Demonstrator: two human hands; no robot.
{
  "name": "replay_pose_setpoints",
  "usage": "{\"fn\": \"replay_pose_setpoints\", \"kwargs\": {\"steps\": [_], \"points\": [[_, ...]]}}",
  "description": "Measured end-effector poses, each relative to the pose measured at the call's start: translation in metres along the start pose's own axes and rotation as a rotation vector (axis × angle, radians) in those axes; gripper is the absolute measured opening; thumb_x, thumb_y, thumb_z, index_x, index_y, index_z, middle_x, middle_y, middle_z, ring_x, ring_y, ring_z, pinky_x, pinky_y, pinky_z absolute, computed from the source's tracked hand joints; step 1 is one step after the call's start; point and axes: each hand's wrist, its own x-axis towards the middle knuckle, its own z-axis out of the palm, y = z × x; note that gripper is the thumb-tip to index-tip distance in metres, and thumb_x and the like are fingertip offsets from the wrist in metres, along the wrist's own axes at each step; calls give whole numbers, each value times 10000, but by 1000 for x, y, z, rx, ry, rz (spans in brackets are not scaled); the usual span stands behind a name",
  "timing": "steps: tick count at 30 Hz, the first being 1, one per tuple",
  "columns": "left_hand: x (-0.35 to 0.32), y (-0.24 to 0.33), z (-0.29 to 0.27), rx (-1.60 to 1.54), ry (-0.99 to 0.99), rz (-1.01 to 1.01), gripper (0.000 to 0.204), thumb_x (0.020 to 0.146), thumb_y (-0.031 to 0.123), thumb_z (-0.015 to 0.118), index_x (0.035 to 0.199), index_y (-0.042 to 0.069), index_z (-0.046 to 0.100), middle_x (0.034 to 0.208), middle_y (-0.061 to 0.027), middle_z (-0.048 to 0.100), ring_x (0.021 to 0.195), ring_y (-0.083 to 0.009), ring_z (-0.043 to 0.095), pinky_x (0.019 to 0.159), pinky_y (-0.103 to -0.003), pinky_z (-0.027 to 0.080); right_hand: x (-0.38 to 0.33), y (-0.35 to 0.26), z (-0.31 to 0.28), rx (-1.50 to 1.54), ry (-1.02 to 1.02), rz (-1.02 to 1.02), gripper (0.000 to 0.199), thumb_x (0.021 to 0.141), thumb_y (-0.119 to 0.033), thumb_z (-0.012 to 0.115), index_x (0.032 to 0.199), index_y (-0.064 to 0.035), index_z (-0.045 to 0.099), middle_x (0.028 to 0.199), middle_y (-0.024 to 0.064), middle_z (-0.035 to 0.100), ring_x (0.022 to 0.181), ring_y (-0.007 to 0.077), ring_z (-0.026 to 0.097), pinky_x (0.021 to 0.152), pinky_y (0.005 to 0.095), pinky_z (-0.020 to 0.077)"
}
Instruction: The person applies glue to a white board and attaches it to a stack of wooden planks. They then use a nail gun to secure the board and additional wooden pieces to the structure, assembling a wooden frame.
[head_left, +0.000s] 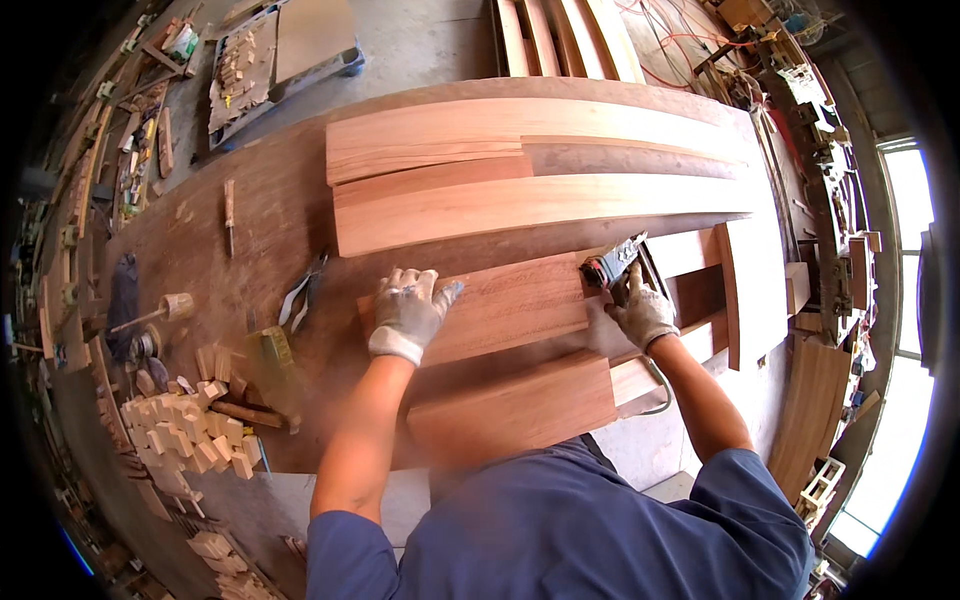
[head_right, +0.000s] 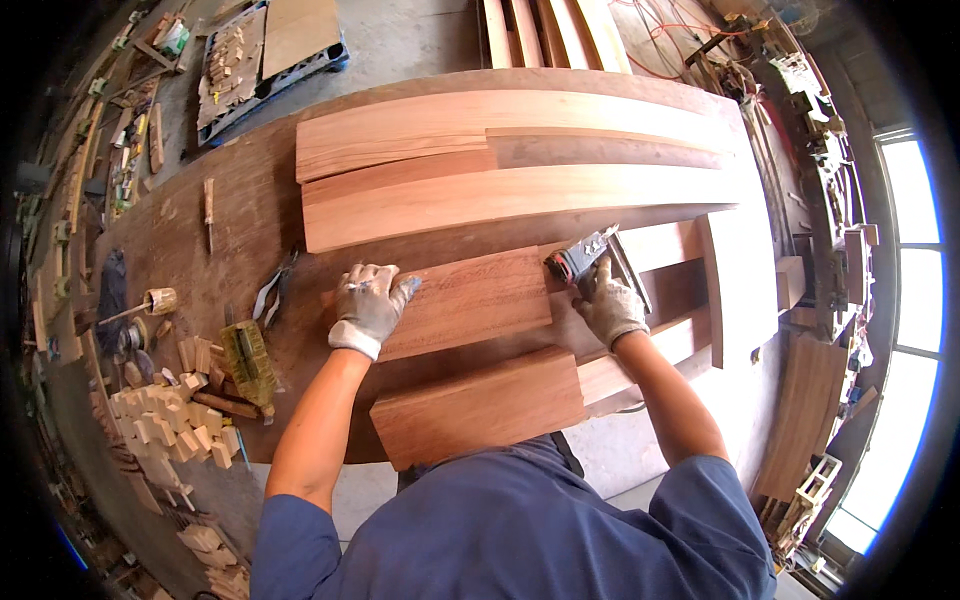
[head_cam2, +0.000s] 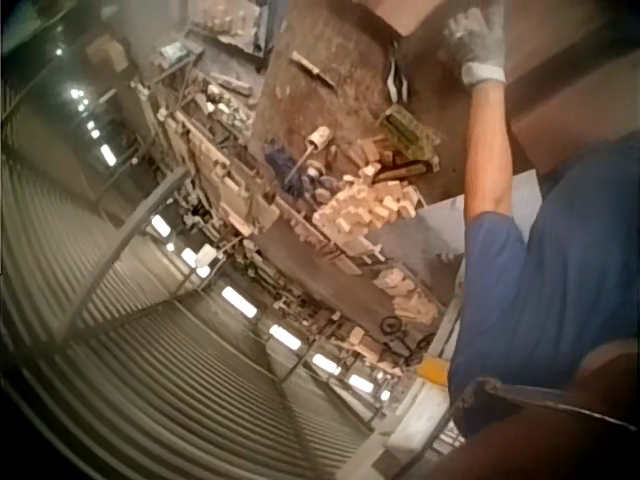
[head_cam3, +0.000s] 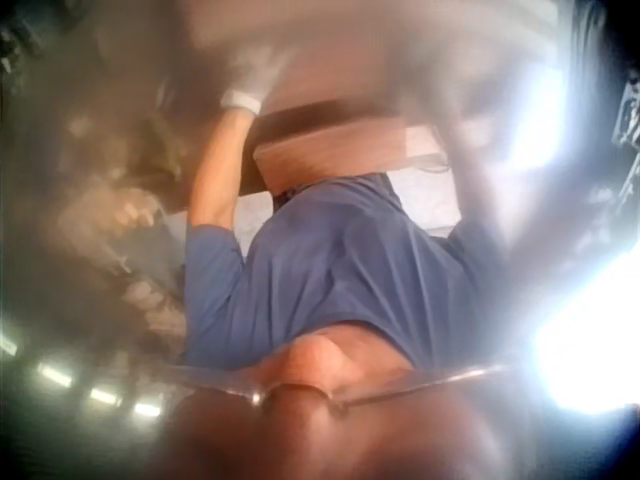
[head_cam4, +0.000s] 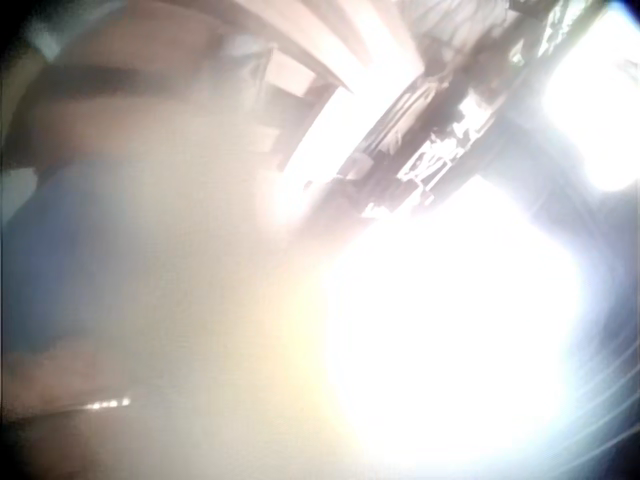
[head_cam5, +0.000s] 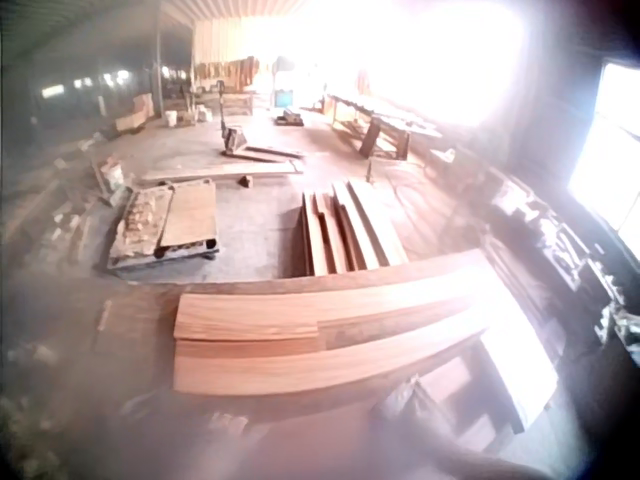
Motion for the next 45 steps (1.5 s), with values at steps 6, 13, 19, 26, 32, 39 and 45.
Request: {"fn": "replay_pose_setpoints", "kwargs": {"steps": [6, 13, 19, 26, 32, 39, 45], "points": [[4, 2, -6, -20, 9, 5, 382, 943, 462, 794, 1030, 90, 786, 997, -110, 775, 995, -337, 709, 892, -501, 540, -3, -53, -69, 49, 149, -468, 663, 905, -358, 819, 1402, 14, 587, 1315, 248, 687, 1199, 428, 673, 1016, 528, 538], [9, 2, -9, -78, -46, 17, 450, 958, 521, 755, 1072, 86, 772, 969, -83, 770, 987, -307, 702, 882, -480, 514, 56, -108, -27, 94, 60, -625, 656, 892, -497, 836, 1281, 8, 681, 1333, 212, 687, 1271, 420, 621, 1100, 503, 503], [8, 1, -10, -98, -48, 0, 448, 902, 473, 828, 1105, 80, 757, 1018, -112, 766, 984, -328, 701, 876, -484, 526, 52, -127, -13, 118, 89, -522, 527, 900, -503, 819, 1114, -37, 701, 1102, 168, 719, 1108, 398, 649, 979, 527, 514], [11, 2, -11, -109, -42, -2, 469, 902, 474, 825, 1112, 60, 760, 1034, -118, 761, 985, -339, 696, 870, -496, 525, 55, -129, -6, 135, 145, -541, 540, 852, -510, 847, 1070, -43, 686, 1070, 165, 717, 1051, 402, 652, 931, 532, 520], [13, 2, -11, -120, -29, -4, 464, 893, 473, 830, 1099, 63, 763, 1046, -111, 759, 982, -332, 694, 869, -500, 520, 60, -132, -9, 106, 134, -540, 556, 870, -587, 808, 966, -44, 728, 980, 153, 724, 1030, 352, 662, 929, 496, 517], [10, 4, -6, -82, 7, 13, 490, 892, 538, 798, 1056, 79, 754, 985, -88, 730, 935, -297, 675, 848, -473, 515, 63, -129, -4, 134, 214, -644, 509, 853, -543, 828, 917, -62, 674, 950, 154, 686, 959, 373, 638, 891, 518, 496], [11, -1, -14, -126, -91, -28, 535, 885, 561, 804, 1103, 74, 762, 990, -82, 724, 952, -265, 682, 856, -467, 513, 56, -129, -4, 132, 229, -626, 471, 860, -468, 829, 1042, -56, 691, 1018, 146, 700, 1011, 377, 632, 897, 522, 484]]}}
